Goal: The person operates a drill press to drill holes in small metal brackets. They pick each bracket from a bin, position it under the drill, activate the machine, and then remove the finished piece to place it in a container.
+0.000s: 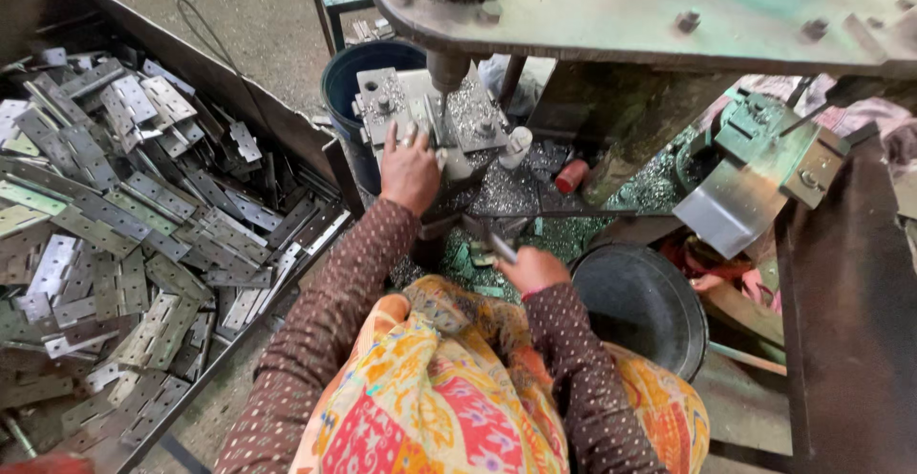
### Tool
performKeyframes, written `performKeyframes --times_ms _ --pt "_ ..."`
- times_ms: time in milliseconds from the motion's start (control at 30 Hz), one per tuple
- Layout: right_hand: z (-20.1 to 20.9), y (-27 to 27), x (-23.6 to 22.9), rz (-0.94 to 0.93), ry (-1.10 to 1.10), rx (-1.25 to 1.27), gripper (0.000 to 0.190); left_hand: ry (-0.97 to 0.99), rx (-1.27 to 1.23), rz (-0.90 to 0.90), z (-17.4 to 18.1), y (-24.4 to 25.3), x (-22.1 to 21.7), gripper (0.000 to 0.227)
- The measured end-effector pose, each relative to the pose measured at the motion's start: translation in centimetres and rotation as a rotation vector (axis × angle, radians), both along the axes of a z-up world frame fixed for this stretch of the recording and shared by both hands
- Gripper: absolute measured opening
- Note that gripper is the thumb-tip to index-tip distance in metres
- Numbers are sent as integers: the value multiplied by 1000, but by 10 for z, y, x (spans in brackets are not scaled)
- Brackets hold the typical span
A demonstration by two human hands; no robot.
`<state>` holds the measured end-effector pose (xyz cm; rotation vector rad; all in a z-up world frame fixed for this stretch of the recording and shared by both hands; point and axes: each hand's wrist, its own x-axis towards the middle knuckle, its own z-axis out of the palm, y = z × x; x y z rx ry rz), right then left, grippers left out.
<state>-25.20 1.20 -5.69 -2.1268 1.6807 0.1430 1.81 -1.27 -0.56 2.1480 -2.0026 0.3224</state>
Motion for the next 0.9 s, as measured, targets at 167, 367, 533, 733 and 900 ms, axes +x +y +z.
performKeyframes --times_ms 167,367,533,733,900 --pt "1 2 1 -40 17 86 54 11 39 30 5 -16 8 30" --pt "-63 28 -10 -73 -107 -38 52 34 3 3 3 -7 6 29" --pt "-30 12 -8 -25 -103 26 50 6 -26 -17 0 -6 2 30" --pt "8 5 2 6 62 -25 53 51 21 19 -5 -28 11 30" --pt "-44 24 -8 -77 -153 -12 50 67 -102 4 -1 -33 16 33"
